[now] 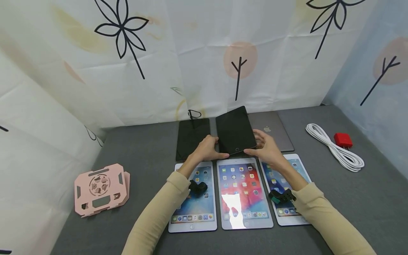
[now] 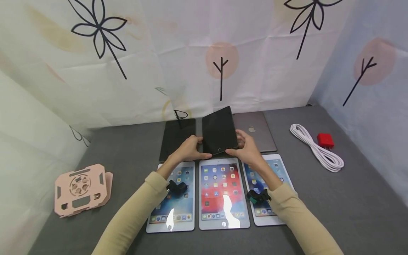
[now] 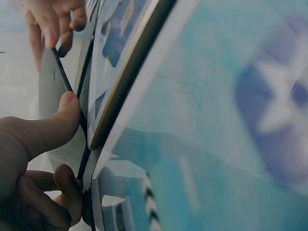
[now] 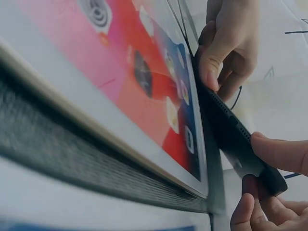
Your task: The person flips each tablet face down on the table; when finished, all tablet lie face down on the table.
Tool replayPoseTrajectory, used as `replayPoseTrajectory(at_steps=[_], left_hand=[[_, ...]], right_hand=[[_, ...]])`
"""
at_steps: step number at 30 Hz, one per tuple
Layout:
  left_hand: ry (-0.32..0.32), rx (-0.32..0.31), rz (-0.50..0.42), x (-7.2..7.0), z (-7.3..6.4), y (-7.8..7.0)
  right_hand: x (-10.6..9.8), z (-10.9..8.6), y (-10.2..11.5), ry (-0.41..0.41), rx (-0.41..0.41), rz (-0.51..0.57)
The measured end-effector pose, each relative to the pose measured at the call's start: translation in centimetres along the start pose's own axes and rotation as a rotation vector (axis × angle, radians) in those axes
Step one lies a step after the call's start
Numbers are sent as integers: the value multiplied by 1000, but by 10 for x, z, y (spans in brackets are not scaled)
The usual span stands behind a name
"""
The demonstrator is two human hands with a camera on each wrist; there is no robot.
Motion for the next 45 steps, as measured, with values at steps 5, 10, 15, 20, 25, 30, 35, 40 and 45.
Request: replayPoseTrajectory(at_steps=[5,10,15,20,25,30,35,40,45], left_hand=[[16,11,-2,2,6,-8],[15,40,-20,5,11,-17],[17,59,-42,8,14,-24],[17,74,-69,12,18,-33],[27,70,-96,15,21,-39],[37,70,-122,18,23,-46],[59,51,-190,21,24,-51],[76,37,-246,24,25,-56],[63,64,-235,26,27,-61]], right_hand=[[-6,-2,5,-13,-35,-55],[-12,-7,10,-34,-54,-93],[-18,-11,15,-42,-73,-105],[-25,-13,18,-44,-112,-111],[-29,-15,22,-50,-152,-125],[-31,-18,26,-55,-165,-148],[-33,-19,30,-74,-217,-172],[-33,-19,32,-95,-247,-218],[-33,-19,35,-103,-273,-249]])
Point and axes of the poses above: each hand's wrist, its own z-axis towards the middle knuckle, its own x-axis out of the palm, y = z × x, the point moved 3 cm from there along z, towards the middle knuckle, and after that the axes turned 11 degrees about z, right-handed, at the moved point
